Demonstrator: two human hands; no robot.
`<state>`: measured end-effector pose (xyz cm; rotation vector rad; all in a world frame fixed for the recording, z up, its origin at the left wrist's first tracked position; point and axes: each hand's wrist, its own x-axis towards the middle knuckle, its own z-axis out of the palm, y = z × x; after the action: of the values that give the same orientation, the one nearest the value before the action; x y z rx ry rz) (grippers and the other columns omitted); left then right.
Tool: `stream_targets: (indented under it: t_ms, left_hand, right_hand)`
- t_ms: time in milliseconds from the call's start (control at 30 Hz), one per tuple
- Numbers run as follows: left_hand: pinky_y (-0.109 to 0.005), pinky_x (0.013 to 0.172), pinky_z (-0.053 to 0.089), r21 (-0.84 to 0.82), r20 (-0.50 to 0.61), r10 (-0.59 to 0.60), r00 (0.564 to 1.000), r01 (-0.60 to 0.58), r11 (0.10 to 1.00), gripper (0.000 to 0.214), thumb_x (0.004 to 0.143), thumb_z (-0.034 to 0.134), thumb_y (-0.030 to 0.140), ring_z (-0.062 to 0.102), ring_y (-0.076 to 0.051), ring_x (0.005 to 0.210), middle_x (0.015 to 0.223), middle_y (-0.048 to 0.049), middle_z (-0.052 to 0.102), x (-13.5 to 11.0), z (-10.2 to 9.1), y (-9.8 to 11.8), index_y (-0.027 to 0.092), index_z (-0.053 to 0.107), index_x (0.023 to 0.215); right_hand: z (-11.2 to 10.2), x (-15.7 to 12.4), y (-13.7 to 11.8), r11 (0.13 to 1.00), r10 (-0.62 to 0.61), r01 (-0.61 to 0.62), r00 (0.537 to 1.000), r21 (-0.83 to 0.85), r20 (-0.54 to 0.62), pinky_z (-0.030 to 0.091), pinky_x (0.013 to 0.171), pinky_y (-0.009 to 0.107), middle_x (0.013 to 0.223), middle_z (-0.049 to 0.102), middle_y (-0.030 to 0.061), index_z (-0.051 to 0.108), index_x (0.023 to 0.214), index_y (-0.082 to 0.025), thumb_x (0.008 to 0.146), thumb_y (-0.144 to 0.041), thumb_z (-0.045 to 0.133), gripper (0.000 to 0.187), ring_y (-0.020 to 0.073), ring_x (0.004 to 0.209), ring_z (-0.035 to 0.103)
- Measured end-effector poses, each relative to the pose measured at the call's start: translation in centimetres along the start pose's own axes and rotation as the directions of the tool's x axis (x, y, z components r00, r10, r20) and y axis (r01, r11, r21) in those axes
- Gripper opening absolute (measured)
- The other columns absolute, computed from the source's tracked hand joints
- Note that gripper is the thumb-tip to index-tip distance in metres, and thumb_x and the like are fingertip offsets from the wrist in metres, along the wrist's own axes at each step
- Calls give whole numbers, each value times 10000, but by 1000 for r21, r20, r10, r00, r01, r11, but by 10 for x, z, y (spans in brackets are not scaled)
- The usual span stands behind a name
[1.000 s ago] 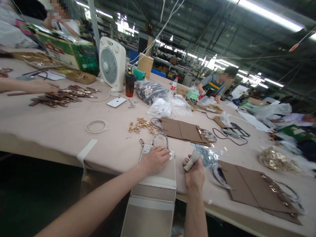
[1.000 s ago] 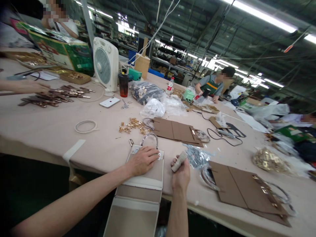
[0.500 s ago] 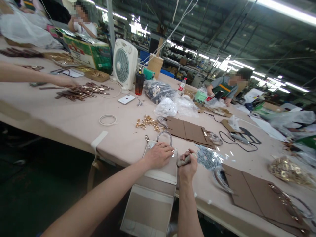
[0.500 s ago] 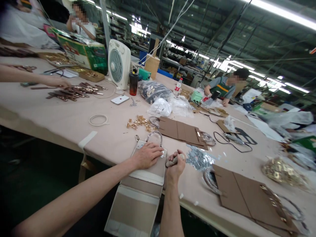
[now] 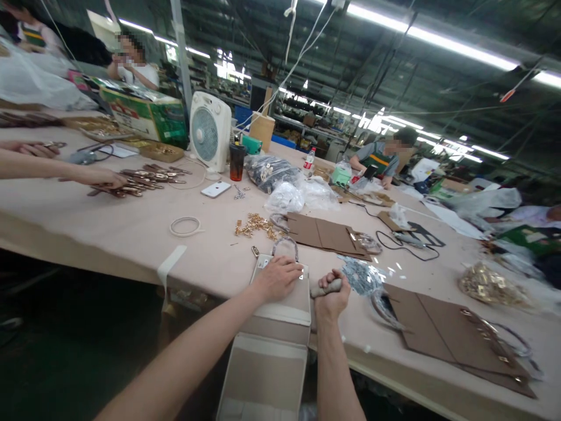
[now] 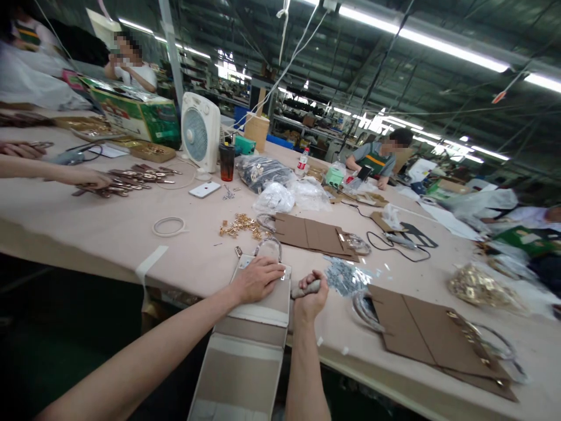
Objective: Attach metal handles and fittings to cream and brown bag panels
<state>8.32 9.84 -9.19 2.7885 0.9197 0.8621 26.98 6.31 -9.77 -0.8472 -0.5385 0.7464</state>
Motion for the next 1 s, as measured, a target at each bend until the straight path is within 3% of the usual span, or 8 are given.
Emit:
stream_targets:
  t_ms: [233,533,767,1000]
  left_hand:
    - [-455,1109,406,-39,-31,11,999,-12,999,324,979,580,240,548,-235,1263,1352,-21,711,-4,3,0,283,710,1272]
    - [-459,1111,397,-22,0,9,1000,-9,1000,306,982,558,237,536,-247,1288,1380,-26,688,-3,-4,1,262,691,1257]
    - [-455,1123,376,3,13,-18,1000,18,1000,312,972,563,241,542,-250,1290,1415,-39,655,0,-5,-2,255,655,1270]
    - [-448,1150,360,-23,31,-59,998,60,998,288,975,572,270,512,-242,1302,1427,-6,648,2,-5,-6,262,655,1251]
  right_hand:
    - [4,-10,2,996,-76,77,997,-51,24,349,494,228,684,439,-74,563,889,-218,887,-506,486,298,83,488,400]
    - [16,-20,8,974,-101,113,993,-196,67,348,466,222,622,486,-65,602,899,-180,958,-624,469,467,90,474,441]
    - [19,-16,7,981,-135,136,991,-137,14,325,446,213,629,471,-72,612,908,-183,965,-493,507,332,81,462,424]
    - [19,-2,0,983,-149,154,987,102,-59,291,413,188,603,429,-92,606,888,-206,900,-363,575,161,61,423,365]
